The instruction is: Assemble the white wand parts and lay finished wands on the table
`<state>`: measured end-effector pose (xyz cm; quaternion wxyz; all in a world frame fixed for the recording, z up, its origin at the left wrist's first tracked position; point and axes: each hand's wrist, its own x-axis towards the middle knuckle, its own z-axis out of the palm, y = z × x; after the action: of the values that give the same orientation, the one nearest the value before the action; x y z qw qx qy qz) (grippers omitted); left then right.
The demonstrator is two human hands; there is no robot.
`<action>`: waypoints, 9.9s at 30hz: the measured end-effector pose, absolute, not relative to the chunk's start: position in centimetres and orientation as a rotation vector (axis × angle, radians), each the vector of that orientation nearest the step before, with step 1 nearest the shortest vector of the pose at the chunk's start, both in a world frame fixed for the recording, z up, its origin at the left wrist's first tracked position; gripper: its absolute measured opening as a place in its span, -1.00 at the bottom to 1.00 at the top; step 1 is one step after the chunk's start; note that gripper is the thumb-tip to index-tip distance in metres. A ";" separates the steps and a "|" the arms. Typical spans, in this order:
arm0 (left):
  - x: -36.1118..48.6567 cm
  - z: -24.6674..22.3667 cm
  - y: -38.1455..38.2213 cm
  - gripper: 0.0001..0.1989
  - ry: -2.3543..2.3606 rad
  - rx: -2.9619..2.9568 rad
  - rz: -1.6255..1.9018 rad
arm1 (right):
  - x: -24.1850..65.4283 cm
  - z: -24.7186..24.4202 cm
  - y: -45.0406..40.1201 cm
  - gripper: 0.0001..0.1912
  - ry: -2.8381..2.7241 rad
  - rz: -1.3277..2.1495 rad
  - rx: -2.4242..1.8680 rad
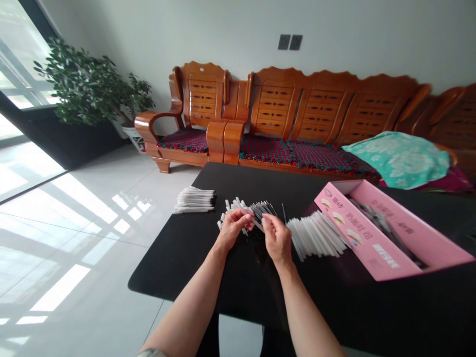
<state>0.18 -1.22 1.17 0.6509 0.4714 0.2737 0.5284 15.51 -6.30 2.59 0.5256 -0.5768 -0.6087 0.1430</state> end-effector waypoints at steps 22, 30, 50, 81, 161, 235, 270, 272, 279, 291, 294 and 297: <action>-0.2 1.5 -1.1 -0.67 0.630 1.055 1.182 | 16.5 2.6 -6.8 -0.58 -1.102 1.737 -0.962; -0.1 1.0 -0.9 -0.66 0.777 0.980 1.274 | 15.8 2.5 -6.5 -0.58 -1.405 1.285 -1.136; -0.4 0.9 -0.6 -0.66 0.794 1.028 1.305 | 14.8 2.8 -6.9 -0.57 -1.564 1.012 -1.265; 0.0 0.8 -1.3 -0.91 1.361 1.937 1.278 | 24.8 1.4 -7.2 -0.76 -1.213 -0.380 -2.174; -9.0 -0.8 2.4 -0.52 2.035 2.375 0.765 | 19.2 -1.1 -5.4 -0.67 -1.494 -0.559 -1.633; -1.8 0.4 -1.1 -0.59 0.707 0.914 1.365 | 15.2 1.6 -6.6 -0.54 -1.304 0.898 -1.194; -1.8 0.6 -1.0 -0.56 0.782 0.907 1.409 | 15.5 1.7 -6.6 -0.66 -1.351 0.891 -1.253; -1.7 0.6 -1.1 -0.56 0.779 0.916 1.412 | 15.5 1.7 -6.6 -0.66 -1.374 0.886 -1.252; -1.7 0.7 -1.1 -0.58 0.777 0.924 1.414 | 15.5 1.4 -6.4 -0.67 -1.263 0.968 -1.253; -1.7 0.8 -1.1 -0.58 0.782 0.931 1.422 | 15.5 1.2 -6.3 -0.64 -1.249 0.973 -1.281; -1.6 0.7 -1.1 -0.57 0.790 0.927 1.425 | 15.5 1.3 -6.3 -0.63 -1.300 0.936 -1.294; -1.6 0.7 -1.1 -0.56 0.791 0.928 1.423 | 15.6 1.4 -6.4 -0.62 -1.362 0.891 -1.299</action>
<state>-1.65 -1.12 0.73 0.5923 0.3988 0.3402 0.6119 15.60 -6.37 1.43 0.5053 -0.5382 -0.5645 0.3693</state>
